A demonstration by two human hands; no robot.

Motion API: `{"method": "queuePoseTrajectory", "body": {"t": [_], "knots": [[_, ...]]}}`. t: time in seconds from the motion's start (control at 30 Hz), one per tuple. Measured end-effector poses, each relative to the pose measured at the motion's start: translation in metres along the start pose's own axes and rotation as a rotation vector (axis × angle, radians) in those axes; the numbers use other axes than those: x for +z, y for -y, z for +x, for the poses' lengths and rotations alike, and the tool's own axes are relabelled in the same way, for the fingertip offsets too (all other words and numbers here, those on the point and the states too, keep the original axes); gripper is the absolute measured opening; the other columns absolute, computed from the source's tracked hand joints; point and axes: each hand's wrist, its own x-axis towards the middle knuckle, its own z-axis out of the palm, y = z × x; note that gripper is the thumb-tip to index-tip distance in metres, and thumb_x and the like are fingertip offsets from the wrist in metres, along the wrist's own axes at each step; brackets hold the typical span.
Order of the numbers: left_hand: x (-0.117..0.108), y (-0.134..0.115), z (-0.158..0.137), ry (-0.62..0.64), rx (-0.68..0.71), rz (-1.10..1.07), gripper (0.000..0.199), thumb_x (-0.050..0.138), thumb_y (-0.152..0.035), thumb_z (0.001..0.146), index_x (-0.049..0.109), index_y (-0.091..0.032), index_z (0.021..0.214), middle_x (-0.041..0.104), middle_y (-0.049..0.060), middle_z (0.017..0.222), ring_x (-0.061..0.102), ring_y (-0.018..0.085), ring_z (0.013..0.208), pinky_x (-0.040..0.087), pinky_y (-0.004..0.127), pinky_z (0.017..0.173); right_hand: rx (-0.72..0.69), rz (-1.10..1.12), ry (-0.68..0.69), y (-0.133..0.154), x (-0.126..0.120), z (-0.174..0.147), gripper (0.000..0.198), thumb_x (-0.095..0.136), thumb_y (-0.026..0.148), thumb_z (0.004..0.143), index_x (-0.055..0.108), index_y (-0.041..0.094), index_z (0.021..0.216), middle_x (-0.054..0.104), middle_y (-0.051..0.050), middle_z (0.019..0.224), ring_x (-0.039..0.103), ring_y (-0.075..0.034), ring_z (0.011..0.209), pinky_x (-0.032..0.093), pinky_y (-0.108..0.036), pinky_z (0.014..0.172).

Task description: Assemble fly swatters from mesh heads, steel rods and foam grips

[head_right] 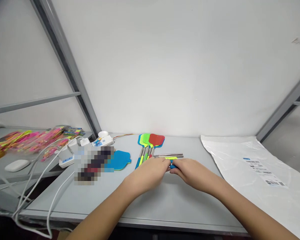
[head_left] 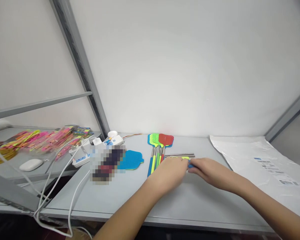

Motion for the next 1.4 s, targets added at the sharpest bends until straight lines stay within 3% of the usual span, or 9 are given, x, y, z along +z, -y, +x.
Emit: {"method": "queuePoseTrajectory", "body": {"t": [0.13, 0.23, 0.47, 0.63, 0.8, 0.93, 1.07, 1.2, 1.4], "knots": [[0.021, -0.004, 0.012, 0.017, 0.121, 0.091, 0.015, 0.044, -0.007, 0.082, 0.055, -0.016, 0.088, 0.066, 0.008, 0.082, 0.064, 0.024, 0.07, 0.042, 0.034, 0.062, -0.005, 0.184, 0.182, -0.016, -0.007, -0.012, 0.026, 0.033, 0.032, 0.099, 0.055, 0.023, 0.089, 0.067, 0.0, 0.084, 0.062, -0.016, 0.074, 0.043, -0.026, 0.065], [0.034, -0.006, 0.003, 0.013, 0.162, 0.133, 0.013, 0.046, -0.008, 0.08, 0.053, -0.017, 0.087, 0.065, 0.006, 0.078, 0.063, 0.023, 0.064, 0.042, 0.035, 0.063, 0.002, 0.17, 0.199, -0.015, 0.002, -0.022, 0.028, 0.031, 0.032, 0.1, 0.053, 0.022, 0.085, 0.067, 0.0, 0.083, 0.062, -0.015, 0.074, 0.042, -0.024, 0.063], [0.024, -0.001, -0.027, 0.11, 0.049, 0.005, 0.022, 0.047, -0.007, 0.071, 0.048, -0.021, 0.087, 0.064, 0.0, 0.072, 0.057, 0.021, 0.052, 0.025, 0.031, 0.046, -0.106, -0.295, -0.004, -0.009, 0.043, -0.025, 0.025, 0.039, 0.031, 0.099, 0.048, 0.021, 0.078, 0.063, 0.002, 0.067, 0.058, -0.016, 0.052, 0.022, -0.029, 0.047], [0.017, 0.0, -0.024, 0.177, -0.028, -0.088, 0.008, 0.041, -0.021, 0.088, 0.048, -0.023, 0.085, 0.061, 0.001, 0.064, 0.052, 0.02, 0.046, 0.015, 0.031, 0.044, -0.328, -0.552, -0.228, -0.016, 0.044, -0.02, 0.025, 0.037, 0.026, 0.098, 0.049, 0.021, 0.076, 0.055, 0.0, 0.063, 0.051, -0.017, 0.049, 0.02, -0.032, 0.047], [0.002, 0.004, -0.021, 0.291, -0.08, -0.254, 0.032, 0.024, -0.038, 0.098, 0.05, -0.023, 0.086, 0.056, 0.001, 0.064, 0.046, 0.017, 0.048, 0.019, 0.029, 0.045, -0.391, -0.681, -0.375, -0.025, 0.036, -0.029, 0.021, 0.04, 0.024, 0.095, 0.054, 0.021, 0.08, 0.051, 0.001, 0.059, 0.045, -0.016, 0.05, 0.024, -0.033, 0.05], [-0.024, 0.039, -0.02, 0.523, -0.172, -0.534, 0.039, 0.025, -0.045, 0.097, 0.052, -0.021, 0.082, 0.057, 0.001, 0.074, 0.05, 0.015, 0.062, 0.033, 0.025, 0.052, -0.269, -0.616, -0.514, -0.083, 0.023, -0.046, 0.023, 0.037, 0.027, 0.097, 0.06, 0.022, 0.094, 0.065, -0.003, 0.072, 0.057, -0.017, 0.061, 0.032, -0.03, 0.055], [-0.038, 0.073, -0.012, 0.415, -0.333, -0.53, 0.044, 0.022, -0.049, 0.097, 0.053, -0.021, 0.083, 0.057, 0.001, 0.078, 0.053, 0.017, 0.071, 0.037, 0.026, 0.063, 0.278, -0.411, -0.493, -0.119, 0.022, -0.048, 0.024, 0.044, 0.039, 0.095, 0.058, 0.02, 0.095, 0.065, -0.002, 0.066, 0.057, -0.019, 0.051, 0.035, -0.029, 0.047], [-0.018, 0.071, 0.009, 0.12, -0.424, -0.176, 0.035, 0.024, -0.045, 0.098, 0.049, -0.023, 0.086, 0.057, 0.001, 0.072, 0.052, 0.019, 0.063, 0.03, 0.028, 0.058, 0.016, -0.114, -0.275, -0.082, 0.055, -0.016, 0.021, 0.033, 0.016, 0.097, 0.054, 0.019, 0.1, 0.064, -0.006, 0.092, 0.061, -0.018, 0.081, 0.048, -0.031, 0.073], [0.024, 0.068, 0.019, -0.168, -0.439, 0.009, 0.026, 0.024, -0.035, 0.1, 0.042, -0.023, 0.085, 0.058, 0.001, 0.079, 0.054, 0.02, 0.07, 0.03, 0.029, 0.058, -0.095, -0.211, -0.301, -0.044, 0.092, 0.035, 0.012, 0.047, 0.02, 0.095, 0.054, 0.017, 0.086, 0.055, -0.01, 0.097, 0.052, -0.022, 0.086, 0.045, -0.035, 0.072]]}}
